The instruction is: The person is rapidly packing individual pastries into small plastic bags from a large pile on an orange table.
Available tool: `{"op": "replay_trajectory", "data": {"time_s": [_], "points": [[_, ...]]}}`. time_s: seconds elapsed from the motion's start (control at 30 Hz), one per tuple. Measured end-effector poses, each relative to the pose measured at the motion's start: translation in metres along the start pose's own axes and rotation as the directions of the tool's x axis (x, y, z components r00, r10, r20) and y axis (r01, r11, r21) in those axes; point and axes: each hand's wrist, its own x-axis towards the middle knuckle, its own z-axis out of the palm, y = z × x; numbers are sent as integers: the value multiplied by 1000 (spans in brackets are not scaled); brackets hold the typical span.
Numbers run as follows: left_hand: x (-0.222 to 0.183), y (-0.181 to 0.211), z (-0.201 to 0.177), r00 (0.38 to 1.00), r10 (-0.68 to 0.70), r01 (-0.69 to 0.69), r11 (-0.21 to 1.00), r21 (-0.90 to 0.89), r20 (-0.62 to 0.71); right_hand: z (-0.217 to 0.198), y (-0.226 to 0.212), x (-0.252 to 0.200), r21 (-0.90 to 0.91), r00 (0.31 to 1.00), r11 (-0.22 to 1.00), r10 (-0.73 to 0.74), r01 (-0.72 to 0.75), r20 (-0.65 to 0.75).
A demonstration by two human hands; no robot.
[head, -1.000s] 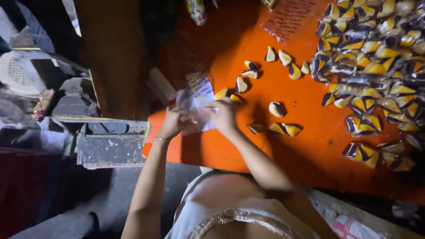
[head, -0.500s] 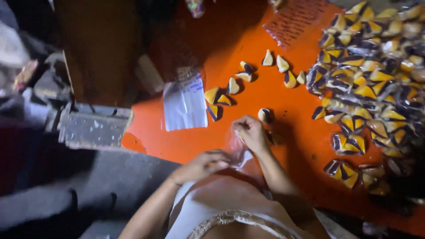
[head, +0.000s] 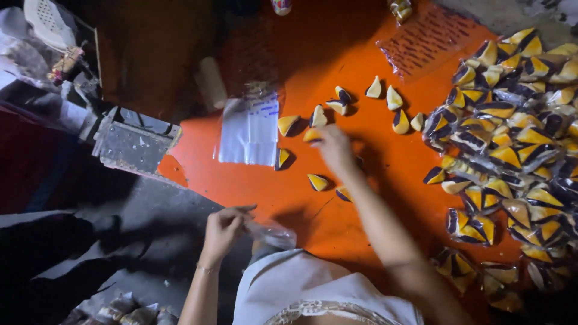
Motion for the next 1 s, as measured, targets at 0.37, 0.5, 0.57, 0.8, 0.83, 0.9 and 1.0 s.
{"op": "replay_trajectory", "data": {"time_s": [0.37, 0.5, 0.57, 0.8, 0.83, 0.9, 1.0], "points": [[12, -16, 3, 961, 47, -38, 999, -38, 271, -95, 110, 90, -97, 982, 985, 128, -143, -139], [36, -8, -14, 971, 29, -30, 1000, 2, 238, -85, 60, 36, -351, 942, 916, 76, -195, -327], [47, -11, -18, 966, -3, 8, 1000, -20, 259, -76, 40, 10, -439, 901, 866, 30, -240, -433], [104, 17, -25, 881, 38, -1, 997, -78, 472, -101, 56, 3, -181, 952, 946, 235, -271, -195], [111, 23, -24, 868, 44, -8, 997, -75, 495, -102, 54, 9, -155, 994, 982, 106, -110, -34], [120, 33, -15, 831, 54, 1, 995, -98, 554, -105, 52, 18, -263, 987, 965, 50, -9, 151], [121, 40, -11, 784, 46, 33, 993, -115, 620, -114, 34, 20, -356, 930, 932, 72, 66, 361]]}}
